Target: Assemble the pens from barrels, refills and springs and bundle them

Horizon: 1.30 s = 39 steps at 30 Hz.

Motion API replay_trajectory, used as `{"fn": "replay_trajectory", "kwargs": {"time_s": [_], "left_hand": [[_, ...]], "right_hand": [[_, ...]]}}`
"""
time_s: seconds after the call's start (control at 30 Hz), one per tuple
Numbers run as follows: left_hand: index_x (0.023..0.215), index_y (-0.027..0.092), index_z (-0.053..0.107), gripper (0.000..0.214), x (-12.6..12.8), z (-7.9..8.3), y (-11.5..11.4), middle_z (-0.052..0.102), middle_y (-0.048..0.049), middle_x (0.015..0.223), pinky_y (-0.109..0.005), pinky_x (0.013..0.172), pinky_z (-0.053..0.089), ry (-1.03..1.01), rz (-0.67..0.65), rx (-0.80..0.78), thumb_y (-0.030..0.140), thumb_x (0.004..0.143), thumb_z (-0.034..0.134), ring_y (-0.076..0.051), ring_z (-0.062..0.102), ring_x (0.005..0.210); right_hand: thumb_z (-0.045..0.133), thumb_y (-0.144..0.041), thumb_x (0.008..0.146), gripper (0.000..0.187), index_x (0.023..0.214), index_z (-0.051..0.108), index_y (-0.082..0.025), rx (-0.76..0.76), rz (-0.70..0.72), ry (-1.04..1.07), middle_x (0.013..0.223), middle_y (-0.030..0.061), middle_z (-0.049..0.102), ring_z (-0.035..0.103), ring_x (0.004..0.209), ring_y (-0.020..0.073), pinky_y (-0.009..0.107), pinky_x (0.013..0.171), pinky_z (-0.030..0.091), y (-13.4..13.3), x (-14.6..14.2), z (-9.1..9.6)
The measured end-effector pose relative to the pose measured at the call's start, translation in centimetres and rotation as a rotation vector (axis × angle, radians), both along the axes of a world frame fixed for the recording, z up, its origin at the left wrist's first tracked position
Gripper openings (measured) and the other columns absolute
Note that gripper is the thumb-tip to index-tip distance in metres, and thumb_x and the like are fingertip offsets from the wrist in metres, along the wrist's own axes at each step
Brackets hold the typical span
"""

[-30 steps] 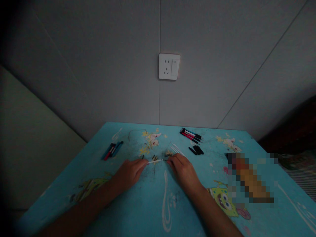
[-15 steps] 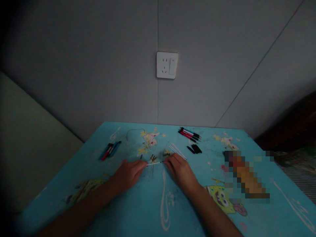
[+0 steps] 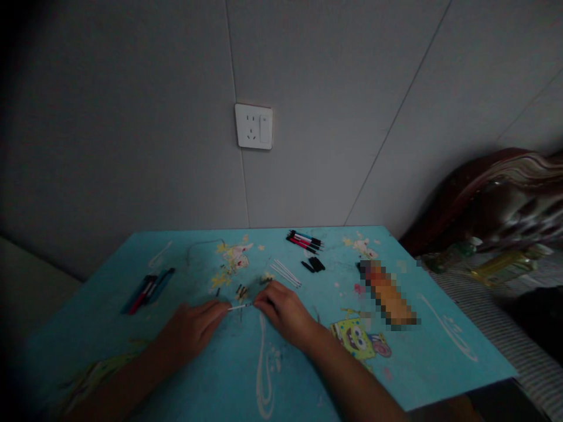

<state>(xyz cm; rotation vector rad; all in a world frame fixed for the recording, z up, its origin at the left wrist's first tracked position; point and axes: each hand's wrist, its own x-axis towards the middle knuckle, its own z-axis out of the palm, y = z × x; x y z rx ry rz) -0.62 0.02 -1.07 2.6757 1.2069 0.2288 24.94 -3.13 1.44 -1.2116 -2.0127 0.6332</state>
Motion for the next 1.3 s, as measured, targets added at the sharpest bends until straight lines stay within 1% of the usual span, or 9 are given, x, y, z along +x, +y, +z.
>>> {"fn": "replay_trajectory", "kwargs": {"time_s": [0.07,0.13,0.2,0.27,0.4,0.6,0.8,1.0,1.3], "left_hand": [[0.118,0.028,0.061,0.033,0.0,-0.1,0.1,0.07,-0.0039,0.103,-0.031,0.074,0.043,0.004,0.003,-0.005,0.025,0.101,0.033,-0.021,0.066,0.087],[0.118,0.028,0.062,0.034,0.1,-0.1,0.1,0.07,-0.004,0.104,-0.031,0.074,0.044,0.008,0.015,-0.006,0.025,0.1,0.033,-0.021,0.067,0.087],[0.118,0.028,0.062,0.034,0.1,-0.3,0.1,0.071,-0.0044,0.105,-0.031,0.076,0.044,0.006,0.029,-0.006,0.025,0.1,0.033,-0.02,0.067,0.088],[0.118,0.028,0.062,0.035,0.1,-0.5,0.1,0.071,-0.0046,0.104,-0.031,0.077,0.045,-0.001,0.036,-0.004,0.027,0.101,0.032,-0.02,0.067,0.087],[0.115,0.028,0.062,0.035,0.1,-0.7,0.2,0.072,-0.0041,0.101,-0.031,0.076,0.044,-0.021,0.066,-0.006,0.029,0.102,0.03,-0.02,0.067,0.086],[0.115,0.026,0.062,0.037,0.2,-0.3,0.3,0.072,-0.0053,0.101,-0.031,0.078,0.045,-0.046,0.126,-0.005,0.031,0.103,0.027,-0.02,0.068,0.086],[0.115,0.027,0.061,0.034,0.4,0.0,0.1,0.071,-0.0036,0.096,-0.03,0.075,0.043,-0.031,0.105,0.013,0.03,0.103,0.03,-0.02,0.067,0.087],[0.112,0.027,0.06,0.028,0.5,0.1,-0.1,0.069,-0.0017,0.094,-0.03,0.074,0.041,-0.018,0.093,0.005,0.026,0.103,0.034,-0.019,0.066,0.087],[0.107,0.026,0.063,0.026,0.7,0.4,-0.5,0.068,-0.0011,0.085,-0.031,0.078,0.043,-0.036,0.032,0.049,0.024,0.101,0.038,-0.017,0.064,0.076]], "right_hand": [[0.056,-0.033,0.096,0.015,0.102,0.065,-0.022,0.003,-0.056,0.025,0.089,0.0032,0.064,0.061,0.084,0.0167,0.029,0.079,0.05,0.0,-0.1,-0.3],[0.058,-0.033,0.095,0.017,0.107,0.065,-0.022,0.008,-0.157,0.073,0.09,0.0034,0.065,0.061,0.082,0.0169,0.029,0.078,0.05,0.1,0.0,-0.5],[0.054,-0.031,0.097,0.017,0.104,0.066,-0.022,0.023,-0.252,0.136,0.092,0.0044,0.066,0.062,0.084,0.0174,0.029,0.078,0.05,0.2,0.1,-0.5],[0.048,-0.03,0.099,0.02,0.102,0.067,-0.023,0.04,-0.292,0.2,0.095,0.0053,0.066,0.062,0.088,0.0178,0.03,0.081,0.049,0.3,0.2,-0.4],[0.044,-0.029,0.101,0.023,0.106,0.066,-0.024,0.016,-0.263,0.284,0.101,0.0057,0.066,0.061,0.095,0.0184,0.033,0.087,0.049,0.5,0.4,-0.6],[0.058,-0.027,0.093,0.019,0.111,0.063,-0.024,-0.097,-0.192,0.391,0.108,0.0062,0.066,0.062,0.1,0.0204,0.036,0.091,0.05,0.2,0.1,-0.9],[0.062,-0.029,0.091,0.016,0.106,0.064,-0.023,-0.162,-0.179,0.449,0.104,0.006,0.068,0.064,0.096,0.0206,0.036,0.089,0.051,0.1,-0.1,-0.7],[0.063,-0.031,0.09,0.017,0.104,0.066,-0.022,-0.184,-0.203,0.441,0.103,0.0061,0.069,0.064,0.095,0.0205,0.035,0.088,0.051,0.3,0.2,-1.3],[0.068,-0.029,0.087,0.014,0.099,0.069,-0.023,-0.256,-0.126,0.429,0.097,0.0039,0.071,0.066,0.088,0.019,0.032,0.081,0.053,-0.1,-1.1,-2.1]]}}
